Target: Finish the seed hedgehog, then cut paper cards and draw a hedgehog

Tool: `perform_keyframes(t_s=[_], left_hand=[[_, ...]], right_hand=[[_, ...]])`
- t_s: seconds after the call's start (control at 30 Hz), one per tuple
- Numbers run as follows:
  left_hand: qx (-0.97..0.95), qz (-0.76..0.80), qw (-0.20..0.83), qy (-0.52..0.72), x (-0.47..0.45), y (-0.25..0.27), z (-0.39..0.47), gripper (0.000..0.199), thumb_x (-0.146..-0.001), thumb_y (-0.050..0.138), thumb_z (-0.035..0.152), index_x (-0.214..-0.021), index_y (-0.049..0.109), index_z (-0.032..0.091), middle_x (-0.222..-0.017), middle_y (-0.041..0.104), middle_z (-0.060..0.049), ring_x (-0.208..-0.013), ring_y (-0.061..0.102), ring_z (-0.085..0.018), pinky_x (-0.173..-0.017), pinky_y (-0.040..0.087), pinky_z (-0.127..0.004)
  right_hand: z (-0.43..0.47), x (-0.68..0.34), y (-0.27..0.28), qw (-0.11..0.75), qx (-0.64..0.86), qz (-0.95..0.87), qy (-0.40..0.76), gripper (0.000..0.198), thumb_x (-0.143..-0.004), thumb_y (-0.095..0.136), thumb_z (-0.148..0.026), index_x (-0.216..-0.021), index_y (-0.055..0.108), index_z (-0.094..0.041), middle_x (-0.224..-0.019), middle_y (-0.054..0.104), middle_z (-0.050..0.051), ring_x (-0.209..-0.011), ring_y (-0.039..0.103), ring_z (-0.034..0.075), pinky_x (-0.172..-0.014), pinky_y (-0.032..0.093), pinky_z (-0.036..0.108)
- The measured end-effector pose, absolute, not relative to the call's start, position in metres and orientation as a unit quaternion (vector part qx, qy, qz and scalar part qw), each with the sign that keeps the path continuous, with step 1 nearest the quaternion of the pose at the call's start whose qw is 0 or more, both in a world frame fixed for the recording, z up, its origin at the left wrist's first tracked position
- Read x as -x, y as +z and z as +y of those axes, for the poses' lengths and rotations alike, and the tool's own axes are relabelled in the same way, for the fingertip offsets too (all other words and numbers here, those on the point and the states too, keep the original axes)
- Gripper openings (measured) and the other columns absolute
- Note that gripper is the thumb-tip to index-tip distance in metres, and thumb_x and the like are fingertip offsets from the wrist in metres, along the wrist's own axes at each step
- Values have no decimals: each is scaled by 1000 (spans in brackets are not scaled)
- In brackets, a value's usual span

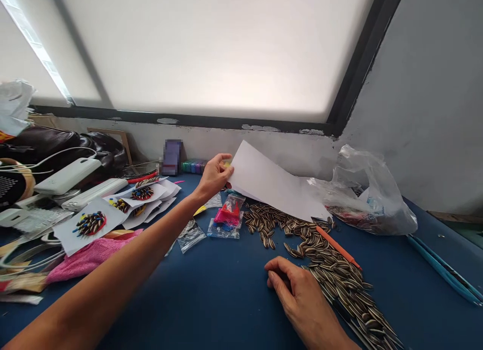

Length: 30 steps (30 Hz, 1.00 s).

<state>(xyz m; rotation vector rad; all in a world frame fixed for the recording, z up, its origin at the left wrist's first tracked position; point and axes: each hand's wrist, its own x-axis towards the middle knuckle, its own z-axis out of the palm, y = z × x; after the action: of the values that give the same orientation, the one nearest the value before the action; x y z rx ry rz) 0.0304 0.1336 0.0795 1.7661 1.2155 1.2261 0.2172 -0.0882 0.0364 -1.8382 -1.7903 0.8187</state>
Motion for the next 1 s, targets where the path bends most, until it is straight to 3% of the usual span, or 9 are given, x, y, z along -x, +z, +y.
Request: perform_keyframes(t_s=[0.1,0.2,0.33,0.47,0.63,0.73,0.8,0.87,1.0], left_hand=[[-686,427,341,481,-24,91,114,43,-91,53,13,-134,55,17,-68,67,2,-48,62,-10,-50,50,-19],[-699,403,364,465,-20,99,92,25,-92,49,13,-106,69,11,-76,70,-4,-49,62,-11,-46,49,-21],[-733,367,379,430,-22,107,51,15,-88,57,16,-83,71,13,-72,71,-2,-50,61,-11,-46,47,-20],[-817,318,293,382,-24,120,3,18,-88,62,22,-76,73,16,-67,70,-2,-60,64,-13,-51,44,-20],[-811,207,383,391,-13,124,-17,35,-98,52,33,-127,62,18,-72,72,-1,-63,68,-13,-60,51,-21],[-806,305,275,426,-4,102,-1,36,-105,32,30,-122,60,15,-75,71,-4,-65,67,-14,-64,54,-23],[-884,338,128,297,1,77,13,31,-103,36,23,-114,64,16,-97,74,-9,-90,70,-18,-85,55,-31],[-911,319,106,239,6,49,26,23,-94,59,22,-116,67,20,-129,67,-10,-125,58,-28,-108,43,-44],[-919,327,96,199,15,11,53,34,-97,53,18,-129,62,21,-148,51,-13,-143,39,-36,-114,32,-57]], right_hand=[[-88,-219,33,266,680,-631,263,35,-93,45,-48,-102,67,-23,-83,72,5,-70,65,19,-61,50,29],[-85,-219,31,327,685,-639,128,36,-91,50,-49,-109,63,-22,-93,71,8,-73,65,22,-65,54,33],[-77,-214,26,357,614,-699,-84,55,-91,53,-53,-132,53,-17,-124,63,18,-112,62,33,-94,51,48],[-69,-210,22,353,602,-714,-60,50,-97,45,-47,-136,53,-17,-134,62,18,-125,57,33,-104,45,54],[-70,-214,35,401,621,-673,34,44,-101,34,-45,-123,65,-23,-122,71,9,-119,63,28,-101,50,46],[-75,-217,48,439,641,-628,49,47,-100,35,-50,-117,69,-23,-110,75,8,-112,66,30,-94,54,42],[-78,-218,54,451,647,-614,45,46,-100,36,-51,-114,71,-24,-99,76,8,-106,68,30,-88,55,39],[-80,-219,56,464,640,-612,39,43,-100,39,-51,-111,72,-25,-88,76,7,-98,70,30,-82,57,38],[-83,-223,52,487,607,-627,23,39,-98,45,-50,-111,73,-26,-81,75,6,-86,73,29,-70,59,37]])
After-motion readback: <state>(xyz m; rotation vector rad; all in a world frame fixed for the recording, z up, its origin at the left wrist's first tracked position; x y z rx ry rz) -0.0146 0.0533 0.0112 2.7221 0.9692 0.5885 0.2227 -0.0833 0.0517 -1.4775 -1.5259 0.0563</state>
